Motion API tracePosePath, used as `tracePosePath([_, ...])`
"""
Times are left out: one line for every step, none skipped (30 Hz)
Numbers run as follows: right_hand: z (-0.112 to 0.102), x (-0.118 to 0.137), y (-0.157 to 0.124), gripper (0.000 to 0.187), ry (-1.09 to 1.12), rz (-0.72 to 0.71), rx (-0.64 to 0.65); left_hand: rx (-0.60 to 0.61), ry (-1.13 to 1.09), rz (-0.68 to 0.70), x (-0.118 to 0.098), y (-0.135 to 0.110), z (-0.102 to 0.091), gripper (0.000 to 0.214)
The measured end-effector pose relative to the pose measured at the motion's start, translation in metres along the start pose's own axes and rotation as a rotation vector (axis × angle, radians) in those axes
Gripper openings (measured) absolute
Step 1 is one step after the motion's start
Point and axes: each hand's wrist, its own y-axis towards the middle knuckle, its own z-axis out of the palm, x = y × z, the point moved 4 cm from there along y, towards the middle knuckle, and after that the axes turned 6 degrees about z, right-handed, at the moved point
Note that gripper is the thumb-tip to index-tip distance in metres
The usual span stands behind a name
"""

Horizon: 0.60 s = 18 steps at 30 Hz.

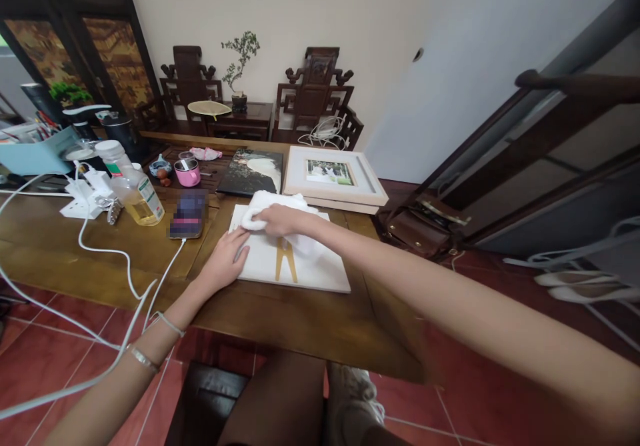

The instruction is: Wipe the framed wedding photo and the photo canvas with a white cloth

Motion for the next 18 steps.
tracePosePath([-0.003, 0.004, 0.007, 0.044, 0.007, -0.015, -0.012, 0.000, 0.006, 0.002, 0.000, 0.000, -0.001, 0.041])
tracePosePath([-0.006, 0.008, 0.013, 0.044, 0.014, -0.026, -0.021, 0.005, 0.011, 0.004, 0.001, 0.000, -0.001, 0.041])
tracePosePath([-0.009, 0.012, 0.018, 0.043, 0.019, -0.034, -0.028, 0.013, 0.013, 0.005, 0.002, 0.000, -0.001, 0.041])
tracePosePath([-0.011, 0.015, 0.021, 0.043, 0.024, -0.039, -0.034, 0.021, 0.011, 0.005, 0.003, 0.000, -0.002, 0.042])
tracePosePath([-0.012, 0.016, 0.023, 0.043, 0.029, -0.040, -0.037, 0.027, 0.007, 0.006, 0.004, -0.001, -0.002, 0.042])
tracePosePath([-0.013, 0.016, 0.022, 0.043, 0.033, -0.038, -0.039, 0.032, 0.000, 0.007, 0.005, -0.001, -0.002, 0.042])
tracePosePath([-0.012, 0.013, 0.021, 0.043, 0.037, -0.033, -0.039, 0.035, -0.006, 0.007, 0.006, -0.001, -0.002, 0.043])
tracePosePath([-0.012, 0.008, 0.017, 0.043, 0.041, -0.024, -0.036, 0.036, -0.010, 0.006, 0.006, -0.002, -0.002, 0.043])
tracePosePath([-0.010, 0.000, 0.012, 0.044, 0.044, -0.012, -0.032, 0.038, -0.014, 0.003, 0.007, -0.002, -0.002, 0.043])
tracePosePath([-0.008, -0.011, 0.005, 0.046, 0.047, 0.003, -0.027, 0.040, -0.017, 0.000, 0.008, -0.002, -0.002, 0.044])
tracePosePath([-0.005, -0.023, -0.002, 0.048, 0.048, 0.019, -0.023, 0.042, -0.020, -0.005, 0.008, -0.002, -0.001, 0.044])
tracePosePath([-0.001, -0.037, -0.010, 0.050, 0.052, 0.038, -0.018, 0.042, -0.025, -0.010, 0.008, -0.003, -0.001, 0.044])
tracePosePath([0.003, -0.051, -0.018, 0.052, 0.062, 0.059, -0.015, 0.038, -0.032, -0.014, 0.009, -0.003, -0.001, 0.044])
tracePosePath([0.008, -0.065, -0.026, 0.055, 0.072, 0.079, -0.016, 0.032, -0.039, -0.015, 0.009, -0.003, 0.000, 0.043])
tracePosePath([0.014, -0.078, -0.034, 0.057, 0.108, 0.109, -0.018, 0.022, -0.047, -0.012, 0.009, -0.003, -0.001, 0.042])
tracePosePath([0.020, -0.089, -0.042, 0.058, 0.131, 0.131, -0.029, 0.012, -0.053, -0.007, 0.009, -0.003, -0.001, 0.041])
tracePosePath([0.026, -0.098, -0.049, 0.060, 0.148, 0.146, -0.036, 0.004, -0.056, -0.002, 0.008, -0.003, -0.001, 0.039])
tracePosePath([0.032, -0.102, -0.056, 0.061, 0.156, 0.154, -0.041, 0.000, -0.056, 0.002, 0.008, -0.003, -0.002, 0.038])
